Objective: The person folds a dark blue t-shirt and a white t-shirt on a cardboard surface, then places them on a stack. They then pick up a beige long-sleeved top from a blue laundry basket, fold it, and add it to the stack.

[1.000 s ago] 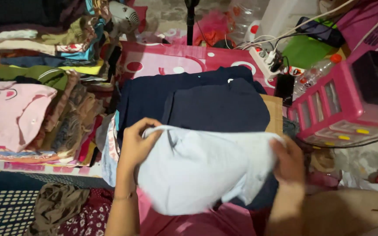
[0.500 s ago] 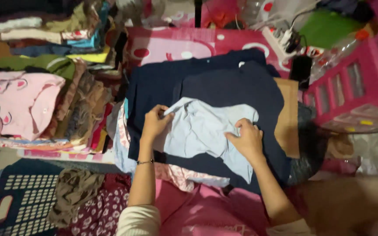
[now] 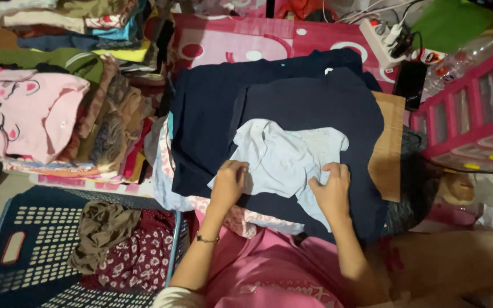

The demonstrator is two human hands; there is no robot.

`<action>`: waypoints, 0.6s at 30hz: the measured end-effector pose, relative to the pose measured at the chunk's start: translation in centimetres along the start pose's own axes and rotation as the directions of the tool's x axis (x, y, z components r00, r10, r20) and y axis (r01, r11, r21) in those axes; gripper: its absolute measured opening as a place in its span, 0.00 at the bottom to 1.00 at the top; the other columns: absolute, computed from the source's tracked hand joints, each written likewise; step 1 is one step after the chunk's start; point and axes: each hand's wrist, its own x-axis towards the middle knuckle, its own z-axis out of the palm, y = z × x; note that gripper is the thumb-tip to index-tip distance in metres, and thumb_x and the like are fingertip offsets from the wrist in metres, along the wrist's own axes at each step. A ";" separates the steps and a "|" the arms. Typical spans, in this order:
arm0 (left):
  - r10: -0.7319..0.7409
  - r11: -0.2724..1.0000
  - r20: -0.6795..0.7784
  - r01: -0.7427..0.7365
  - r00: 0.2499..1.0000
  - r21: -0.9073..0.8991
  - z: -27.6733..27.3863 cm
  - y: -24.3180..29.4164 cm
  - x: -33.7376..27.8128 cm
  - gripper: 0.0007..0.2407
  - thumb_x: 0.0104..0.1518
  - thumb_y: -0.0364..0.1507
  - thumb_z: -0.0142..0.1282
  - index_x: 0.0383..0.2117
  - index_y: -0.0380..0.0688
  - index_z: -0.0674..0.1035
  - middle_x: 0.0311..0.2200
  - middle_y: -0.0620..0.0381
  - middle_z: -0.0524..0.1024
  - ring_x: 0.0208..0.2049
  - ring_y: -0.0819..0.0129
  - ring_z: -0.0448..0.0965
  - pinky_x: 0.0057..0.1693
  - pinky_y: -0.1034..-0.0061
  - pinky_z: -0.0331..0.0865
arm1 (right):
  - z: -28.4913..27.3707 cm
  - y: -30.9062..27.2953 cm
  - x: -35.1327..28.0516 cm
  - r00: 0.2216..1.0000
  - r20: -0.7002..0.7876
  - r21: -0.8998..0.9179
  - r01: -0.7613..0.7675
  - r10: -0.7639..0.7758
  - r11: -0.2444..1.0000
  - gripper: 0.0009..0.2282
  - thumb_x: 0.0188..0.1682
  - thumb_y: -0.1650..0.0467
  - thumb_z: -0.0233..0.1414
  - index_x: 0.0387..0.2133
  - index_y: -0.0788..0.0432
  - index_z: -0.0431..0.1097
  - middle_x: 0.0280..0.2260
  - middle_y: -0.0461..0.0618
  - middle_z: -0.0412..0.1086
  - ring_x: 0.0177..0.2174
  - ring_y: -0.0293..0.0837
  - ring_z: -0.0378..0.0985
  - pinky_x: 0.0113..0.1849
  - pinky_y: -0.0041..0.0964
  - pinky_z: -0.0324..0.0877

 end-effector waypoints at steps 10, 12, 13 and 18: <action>0.014 0.997 0.015 -0.016 1.000 0.077 4.1 1.1 3.5 0.05 0.58 0.27 0.58 0.37 0.41 0.82 0.36 0.46 0.79 0.36 0.45 0.79 0.42 0.59 0.73 | 1.7 5.0 -1.0 0.969 0.063 0.197 -0.245 0.238 0.949 0.08 0.48 0.73 0.57 0.38 0.65 0.75 0.33 0.57 0.77 0.34 0.52 0.80 0.39 0.42 0.72; 0.008 0.979 -0.053 0.003 0.999 0.205 5.8 -0.4 4.1 0.06 0.51 0.29 0.62 0.33 0.45 0.83 0.33 0.48 0.78 0.35 0.47 0.80 0.41 0.60 0.73 | 3.1 7.7 -1.4 0.904 0.173 0.413 -0.426 0.390 0.805 0.08 0.52 0.73 0.56 0.41 0.65 0.75 0.33 0.54 0.78 0.30 0.41 0.78 0.34 0.33 0.70; 0.016 0.980 -0.048 -0.007 0.999 0.199 5.8 -0.4 4.2 0.06 0.51 0.29 0.62 0.33 0.45 0.83 0.33 0.48 0.78 0.35 0.47 0.80 0.41 0.60 0.73 | 3.1 8.1 -1.2 0.904 0.163 0.411 -0.426 0.395 0.806 0.08 0.52 0.73 0.56 0.41 0.65 0.75 0.33 0.54 0.78 0.30 0.41 0.78 0.34 0.33 0.70; -0.154 0.980 -0.006 0.153 0.988 0.123 4.9 -0.1 4.3 0.07 0.47 0.31 0.66 0.30 0.46 0.82 0.32 0.52 0.78 0.32 0.54 0.81 0.39 0.63 0.73 | 2.1 8.0 -0.8 0.868 0.258 0.612 -0.487 0.425 0.623 0.08 0.47 0.75 0.60 0.38 0.68 0.74 0.34 0.48 0.78 0.33 0.33 0.76 0.36 0.25 0.69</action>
